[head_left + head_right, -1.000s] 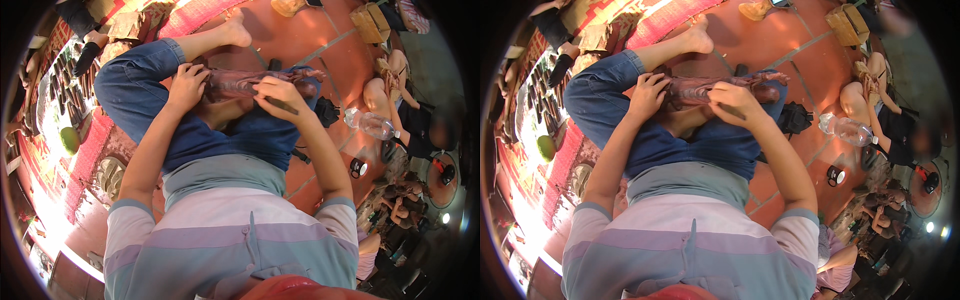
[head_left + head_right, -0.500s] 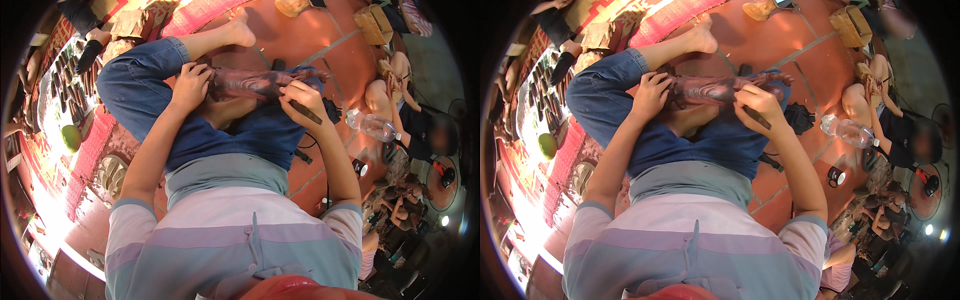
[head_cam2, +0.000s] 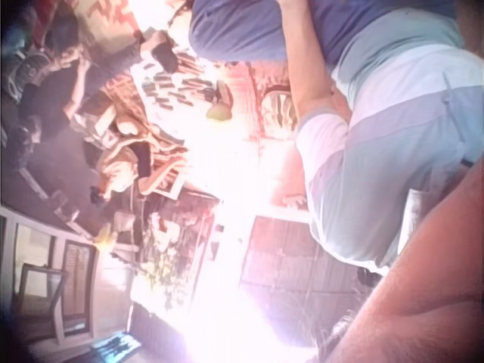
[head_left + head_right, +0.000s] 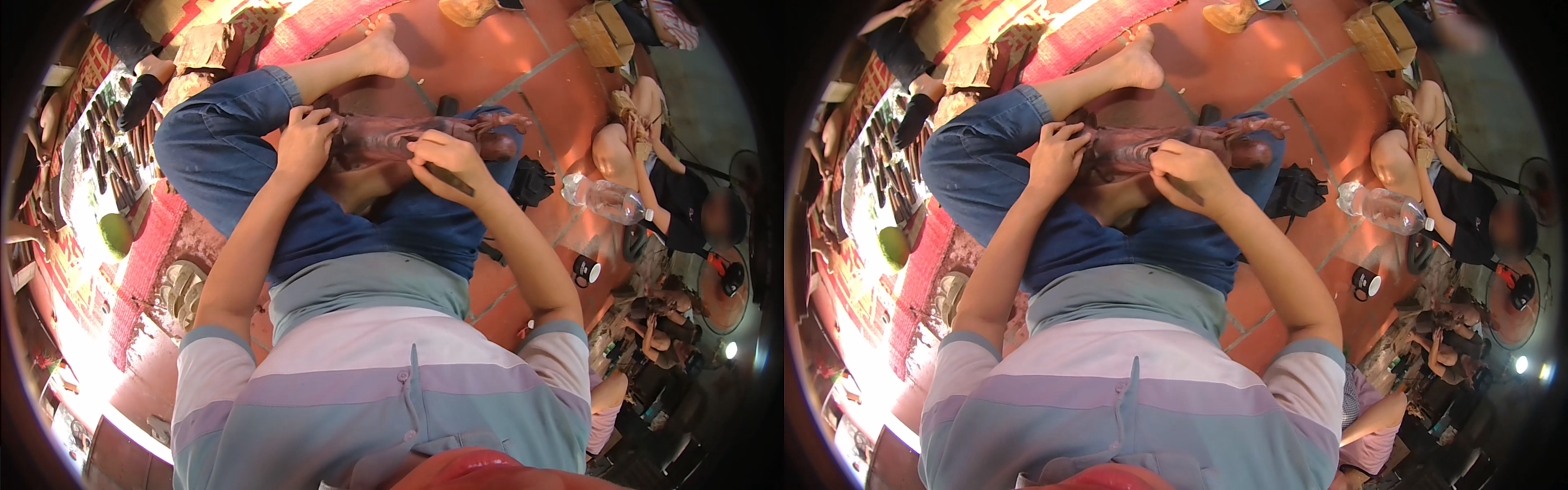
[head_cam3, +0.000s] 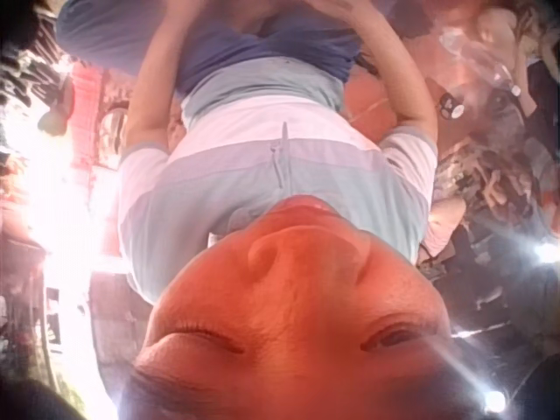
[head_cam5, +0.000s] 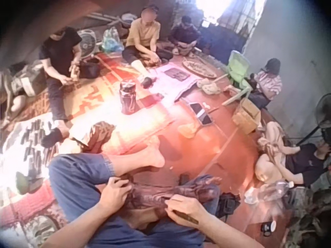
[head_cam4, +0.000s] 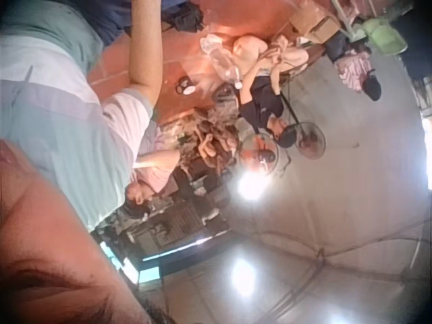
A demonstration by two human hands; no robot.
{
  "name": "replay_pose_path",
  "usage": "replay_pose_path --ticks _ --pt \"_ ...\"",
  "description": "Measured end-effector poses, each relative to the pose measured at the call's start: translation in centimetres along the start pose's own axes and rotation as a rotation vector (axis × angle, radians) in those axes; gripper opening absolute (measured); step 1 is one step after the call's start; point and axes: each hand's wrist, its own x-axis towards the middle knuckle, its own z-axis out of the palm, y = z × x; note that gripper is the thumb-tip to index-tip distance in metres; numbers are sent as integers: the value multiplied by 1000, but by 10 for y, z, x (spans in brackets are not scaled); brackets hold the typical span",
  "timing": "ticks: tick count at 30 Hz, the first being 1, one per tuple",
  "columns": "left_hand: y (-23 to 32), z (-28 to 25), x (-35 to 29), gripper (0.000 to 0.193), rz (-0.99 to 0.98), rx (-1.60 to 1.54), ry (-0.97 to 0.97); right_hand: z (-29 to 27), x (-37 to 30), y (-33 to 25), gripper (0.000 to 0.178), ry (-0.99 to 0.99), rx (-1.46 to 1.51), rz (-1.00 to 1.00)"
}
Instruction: The person sits cross-legged on the floor and carves a dark, elongated piece of wood using a small knife. They hold the wood in their left hand and use the knife in their right hand to shape and smooth the surface, occasionally rotating the object to access different areas.
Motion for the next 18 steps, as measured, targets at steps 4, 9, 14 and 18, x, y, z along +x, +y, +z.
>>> replay_pose_path --ticks 4,9,14,18 --pt "0 1 3 21 18 18 21 -31 -17 -1 17 68 -41 73" --pt "-1 1 0 21 -19 -17 -10 -1 3 -8 13 84 -3 15" --pt "-2 -2 0 22 11 20 -4 -20 -11 -8 14 88 -27 111" --pt "1 -1 -1 22 -12 0 -23 -5 1 -9 14 124 14 65"
